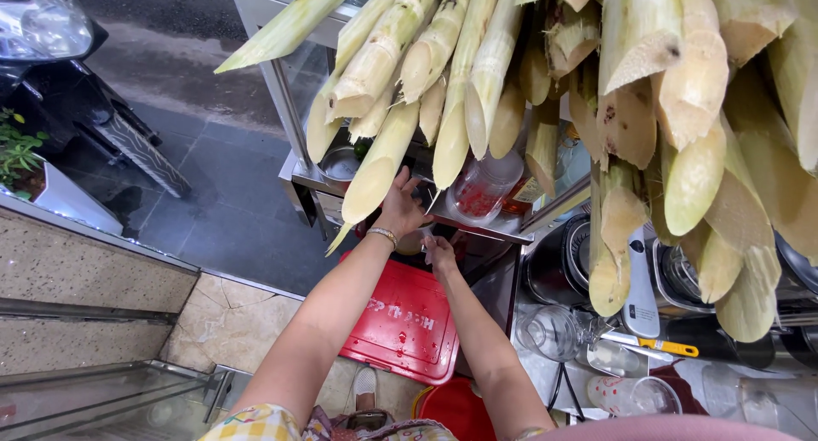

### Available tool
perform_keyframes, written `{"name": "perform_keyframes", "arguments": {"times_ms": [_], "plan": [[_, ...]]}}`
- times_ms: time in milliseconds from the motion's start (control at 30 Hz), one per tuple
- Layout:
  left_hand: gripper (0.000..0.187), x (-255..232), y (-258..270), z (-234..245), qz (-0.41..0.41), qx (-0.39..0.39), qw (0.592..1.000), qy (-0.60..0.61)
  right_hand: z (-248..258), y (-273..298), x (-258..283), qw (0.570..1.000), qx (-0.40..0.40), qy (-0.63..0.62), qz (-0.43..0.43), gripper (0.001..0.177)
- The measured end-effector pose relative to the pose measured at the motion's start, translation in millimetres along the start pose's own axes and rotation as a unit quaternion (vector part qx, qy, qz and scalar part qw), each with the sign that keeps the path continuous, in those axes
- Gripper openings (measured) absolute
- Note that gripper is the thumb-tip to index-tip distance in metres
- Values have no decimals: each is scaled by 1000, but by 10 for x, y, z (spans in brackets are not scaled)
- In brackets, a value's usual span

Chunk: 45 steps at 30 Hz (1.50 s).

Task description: The person selects sugarcane stalks from a hanging bundle and feeds them into a manual press, then adds ice and lime to a cup, pours pressed juice from a pitcher, tops the drink with fruit garnish, and seals it in a small plastic bag for a customer.

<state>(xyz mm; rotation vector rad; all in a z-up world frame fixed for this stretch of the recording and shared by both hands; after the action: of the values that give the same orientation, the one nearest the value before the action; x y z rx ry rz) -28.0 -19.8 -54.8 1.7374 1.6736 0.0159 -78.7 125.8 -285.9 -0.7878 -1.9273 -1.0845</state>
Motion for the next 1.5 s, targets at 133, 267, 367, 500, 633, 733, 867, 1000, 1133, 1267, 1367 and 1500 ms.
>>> {"name": "perform_keyframes", "arguments": {"times_ms": [133,267,367,500,633,733,867,1000,1133,1267,1367,1500], "plan": [[106,-23,43,-43,3,2,1000,0,89,-45,-83,1000,7,-2,17,22],[106,-43,99,-75,-7,-3,1000,-16,-79,186,133,998,8,-57,-4,19],[105,-43,100,-93,-14,-2,1000,-20,-124,226,160,997,19,-73,0,19],[102,-50,108,-112,-15,-1,1000,-7,-214,356,255,997,29,-74,-8,20],[96,-39,-5,-48,-19,20,1000,-1,-195,498,170,997,21,-72,-3,18],[91,-39,-50,-50,-21,49,999,-5,-124,839,109,999,23,-35,29,15],[93,-92,120,-155,-57,-12,998,-15,60,1691,99,999,34,-29,22,17],[108,-29,-242,199,-32,-7,999,-26,311,3062,551,998,46,-4,31,18],[111,-75,-186,215,-4,1,999,-45,874,4296,1233,998,-12,51,34,22],[104,-195,-241,249,-19,53,997,-51,1431,5333,2085,982,-86,110,128,24],[105,-249,-263,324,-16,86,994,-69,1653,5923,2701,931,-231,239,153,30],[112,-292,-323,410,-19,86,994,-68,1919,6249,3280,805,-377,436,143,44]]}}
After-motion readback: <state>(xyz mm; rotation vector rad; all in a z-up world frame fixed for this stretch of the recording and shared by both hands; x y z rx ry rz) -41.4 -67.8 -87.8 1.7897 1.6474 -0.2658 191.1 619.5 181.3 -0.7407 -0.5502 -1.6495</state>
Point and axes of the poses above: each hand's wrist, its own y-axis away from the middle knuckle, its own z-axis out of the back of the hand, x = y × z, the point moved 4 cm from there along -y, towards the middle knuckle, and after that the axes turned 12 degrees about -y, right-handed, at the moved point
